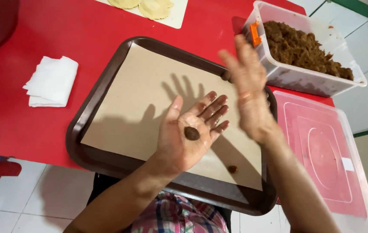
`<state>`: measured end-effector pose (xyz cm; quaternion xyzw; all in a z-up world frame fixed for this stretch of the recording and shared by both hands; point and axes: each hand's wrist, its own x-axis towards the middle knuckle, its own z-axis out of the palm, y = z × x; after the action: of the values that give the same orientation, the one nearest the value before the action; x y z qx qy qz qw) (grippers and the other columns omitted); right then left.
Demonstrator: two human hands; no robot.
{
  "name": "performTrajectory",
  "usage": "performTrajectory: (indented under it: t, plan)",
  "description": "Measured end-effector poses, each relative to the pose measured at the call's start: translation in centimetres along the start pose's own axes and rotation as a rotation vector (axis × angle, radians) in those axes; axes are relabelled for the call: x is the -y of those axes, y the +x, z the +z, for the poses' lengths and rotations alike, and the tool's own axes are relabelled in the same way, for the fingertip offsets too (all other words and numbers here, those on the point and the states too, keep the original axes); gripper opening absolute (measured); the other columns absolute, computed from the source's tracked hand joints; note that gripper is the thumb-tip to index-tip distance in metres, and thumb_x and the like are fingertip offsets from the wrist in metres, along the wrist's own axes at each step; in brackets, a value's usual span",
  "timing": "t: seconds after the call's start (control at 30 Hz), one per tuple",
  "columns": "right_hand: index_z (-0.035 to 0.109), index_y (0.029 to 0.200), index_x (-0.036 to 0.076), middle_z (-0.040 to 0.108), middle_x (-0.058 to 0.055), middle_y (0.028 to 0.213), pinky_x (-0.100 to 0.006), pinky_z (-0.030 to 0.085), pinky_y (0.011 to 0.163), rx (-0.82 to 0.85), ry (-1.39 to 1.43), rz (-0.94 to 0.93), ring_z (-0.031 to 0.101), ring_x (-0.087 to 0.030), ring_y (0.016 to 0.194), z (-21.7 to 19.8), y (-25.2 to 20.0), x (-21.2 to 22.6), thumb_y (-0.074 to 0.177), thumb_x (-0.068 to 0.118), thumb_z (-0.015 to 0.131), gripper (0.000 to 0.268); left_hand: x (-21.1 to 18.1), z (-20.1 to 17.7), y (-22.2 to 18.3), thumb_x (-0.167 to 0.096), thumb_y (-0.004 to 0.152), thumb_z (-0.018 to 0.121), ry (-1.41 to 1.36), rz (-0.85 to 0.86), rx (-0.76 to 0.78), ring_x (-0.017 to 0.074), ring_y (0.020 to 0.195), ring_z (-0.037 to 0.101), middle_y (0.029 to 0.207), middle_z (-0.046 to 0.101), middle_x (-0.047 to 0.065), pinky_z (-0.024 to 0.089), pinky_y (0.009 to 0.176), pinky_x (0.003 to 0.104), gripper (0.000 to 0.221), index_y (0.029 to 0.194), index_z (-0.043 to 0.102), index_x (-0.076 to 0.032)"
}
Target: Rolling small portions of food filling into balls and arranging them on a tray.
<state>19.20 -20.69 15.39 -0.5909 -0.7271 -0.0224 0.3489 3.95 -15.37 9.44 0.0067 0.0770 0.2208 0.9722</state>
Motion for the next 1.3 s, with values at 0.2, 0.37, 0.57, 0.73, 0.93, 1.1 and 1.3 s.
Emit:
performTrajectory:
  t: [0.2,0.37,0.57,0.73,0.93,1.1,1.3]
  plan:
    - [0.029,0.165,0.026,0.006,-0.014,0.177,-0.08,-0.009,0.121,0.359,-0.117,-0.041,0.002,-0.053,0.164,5.0,-0.4,5.6,0.063,0.033,0.061,0.108,1.9,-4.8,2.0,-0.06,0.099,0.036,0.292,0.189,0.504,0.039,0.157,0.018,0.172,0.012,0.021,0.024,0.122,0.056,0.088,0.166,0.007,-0.009]
    - [0.02,0.166,0.023,0.004,-0.02,0.174,-0.083,0.004,0.114,0.33,-0.366,0.007,0.01,-0.052,0.16,6.1,-0.1,1.6,0.1,0.065,0.003,0.08,1.9,-2.3,-0.1,-0.052,0.103,0.045,0.271,0.32,0.512,0.0241,0.159,0.023,0.174,0.02,0.002,0.033,0.124,0.055,0.072,0.164,0.022,-0.022]
    - [0.065,0.132,0.005,0.061,-0.01,0.127,-0.035,0.052,0.097,-0.139,-0.03,0.113,0.061,-0.025,0.119,-1.1,2.7,-12.2,0.111,0.021,0.054,0.028,-0.3,-0.4,-1.1,-0.027,0.107,0.039,0.279,0.015,-0.488,0.0332,0.102,0.059,0.107,0.059,0.021,0.049,0.095,0.05,0.034,0.108,0.057,0.001]
    - [0.081,0.102,0.035,0.075,0.001,0.092,-0.04,0.056,0.083,-0.272,-0.404,0.617,0.072,-0.024,0.094,-7.7,-0.4,-37.8,0.087,0.035,0.076,0.016,-3.7,-7.0,1.1,-0.035,0.095,0.058,0.232,0.073,-0.335,0.032,0.118,0.064,0.115,0.063,0.014,0.047,0.11,0.05,0.043,0.114,0.067,0.002]
    - [0.083,0.1,0.015,0.075,-0.004,0.081,-0.034,0.055,0.066,-0.205,-0.318,0.954,0.067,-0.015,0.073,-6.3,2.7,-34.7,0.075,0.023,0.079,0.026,-3.7,-7.6,1.2,-0.026,0.091,0.056,0.237,0.137,-0.343,0.0334,0.104,0.067,0.104,0.068,0.019,0.052,0.096,0.045,0.031,0.101,0.066,0.001]
    - [0.079,0.095,0.002,0.073,-0.027,0.086,-0.053,0.054,0.071,-0.066,-0.536,1.012,0.071,-0.043,0.083,-5.4,4.3,-32.5,0.075,0.028,0.074,0.033,-3.2,-6.7,0.2,-0.026,0.089,0.059,0.238,0.143,-0.394,0.0343,0.102,0.069,0.104,0.07,0.021,0.054,0.094,0.046,0.029,0.095,0.068,0.001]
    - [0.072,0.087,-0.003,0.068,-0.025,0.083,-0.055,0.053,0.068,-0.051,-0.555,1.026,0.067,-0.046,0.078,-5.3,4.7,-31.0,0.079,0.011,0.062,0.019,-3.1,-6.8,0.1,-0.027,0.086,0.061,0.216,0.137,-0.365,0.0354,0.103,0.069,0.105,0.071,0.022,0.054,0.096,0.047,0.031,0.095,0.069,0.002]
